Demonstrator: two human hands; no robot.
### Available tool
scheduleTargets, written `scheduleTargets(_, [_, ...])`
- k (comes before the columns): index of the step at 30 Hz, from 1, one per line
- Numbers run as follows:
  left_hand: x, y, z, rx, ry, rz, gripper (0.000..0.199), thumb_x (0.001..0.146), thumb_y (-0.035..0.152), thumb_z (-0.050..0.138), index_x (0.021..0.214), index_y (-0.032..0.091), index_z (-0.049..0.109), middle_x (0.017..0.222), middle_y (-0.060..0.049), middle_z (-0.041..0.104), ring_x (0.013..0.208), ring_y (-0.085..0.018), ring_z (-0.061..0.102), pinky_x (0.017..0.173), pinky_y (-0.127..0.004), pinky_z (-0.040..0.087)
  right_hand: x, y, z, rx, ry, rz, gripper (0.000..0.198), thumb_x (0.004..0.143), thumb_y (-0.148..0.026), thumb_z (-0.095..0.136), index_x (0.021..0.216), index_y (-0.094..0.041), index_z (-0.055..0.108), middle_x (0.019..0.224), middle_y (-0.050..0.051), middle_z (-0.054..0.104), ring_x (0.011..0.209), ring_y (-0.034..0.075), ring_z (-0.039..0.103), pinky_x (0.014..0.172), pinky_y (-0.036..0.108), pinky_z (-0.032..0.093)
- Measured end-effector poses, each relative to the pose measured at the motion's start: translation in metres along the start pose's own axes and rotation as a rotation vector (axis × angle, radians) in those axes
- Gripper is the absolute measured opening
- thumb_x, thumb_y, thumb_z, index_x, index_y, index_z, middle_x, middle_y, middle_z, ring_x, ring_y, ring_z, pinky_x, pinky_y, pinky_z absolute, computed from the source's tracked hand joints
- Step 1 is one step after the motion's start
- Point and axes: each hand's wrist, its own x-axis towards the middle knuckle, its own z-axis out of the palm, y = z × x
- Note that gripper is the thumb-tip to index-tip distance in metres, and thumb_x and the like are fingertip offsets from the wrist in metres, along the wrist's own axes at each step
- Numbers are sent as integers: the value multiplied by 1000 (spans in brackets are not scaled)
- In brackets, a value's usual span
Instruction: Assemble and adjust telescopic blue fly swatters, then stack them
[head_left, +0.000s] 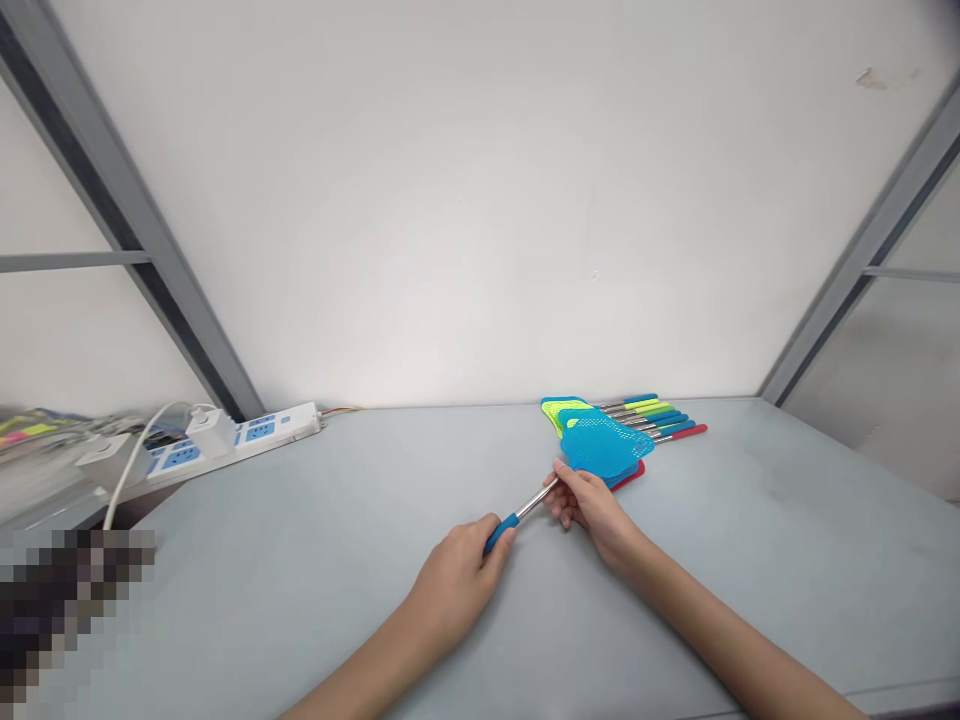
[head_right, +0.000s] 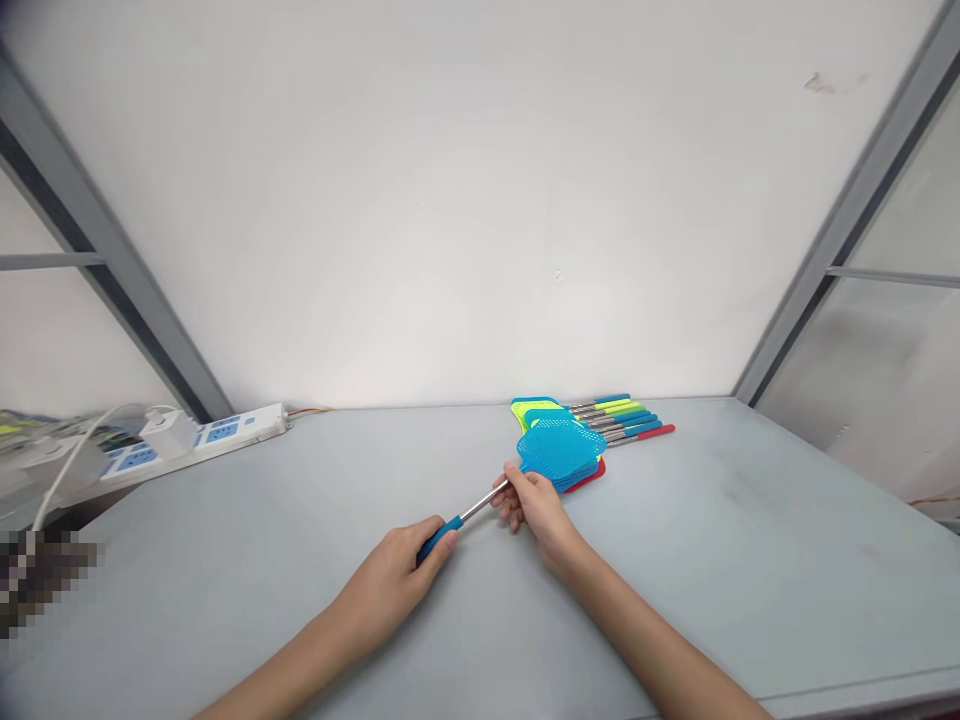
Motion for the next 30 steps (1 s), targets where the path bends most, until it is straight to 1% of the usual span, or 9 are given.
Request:
scheduleTargets(4, [1,-1,0,20,15,25,36,85,44,20,65,20,38,61,2,47,53,-12,42,49,-23,27,2,2,1,-51,-6,-4,35,66,-47,57,61,-13,55,45,-2,47,33,5,36,32,18,27])
scheduleTargets(8, [1,-5,0,50,29,43,35,85,43,21,69,21,42,65,2,50,58,-13,45,52,-23,30,-1,2,0,-43,-49,35,33,66,-45,59,62,-12,55,46,-3,47,34,4,36,35,18,28])
scheduleTargets(11, [1,-6,1,74,41,57,33,86,41,22,72,21,44,68,1,52,62,-14,47,55,-24,32,-4,2,0,13,-97,66,30,65,-42,61,62,-13,53,48,-4,47,38,4,37,37,18,28])
scheduleTargets(16, [1,-4,1,134,78,80,30,86,35,22,74,20,44,71,1,51,65,-14,48,59,-25,35,-8,3,1,132,-184,113,30,66,-40,61,58,-14,47,46,-5,42,38,2,30,37,17,18])
scheduleTargets(23, [0,0,2,239,148,131,27,87,29,21,81,20,46,76,-1,49,69,-14,48,59,-25,36,-13,6,8,238,-242,133,29,65,-36,63,58,-15,45,49,-5,45,41,3,33,41,18,22])
scheduleTargets(27, [-1,4,9,301,175,148,26,87,27,22,81,20,46,76,-1,50,71,-15,48,60,-25,36,-17,9,16,207,-313,107,30,68,-37,61,59,-15,43,49,-5,46,41,3,34,41,18,22])
scheduleTargets(30, [-2,9,13,333,200,158,27,87,27,21,82,20,47,76,-1,50,71,-15,47,60,-25,36,-19,12,19,113,-299,65,34,69,-43,57,57,-17,40,44,-6,44,36,4,32,37,19,17])
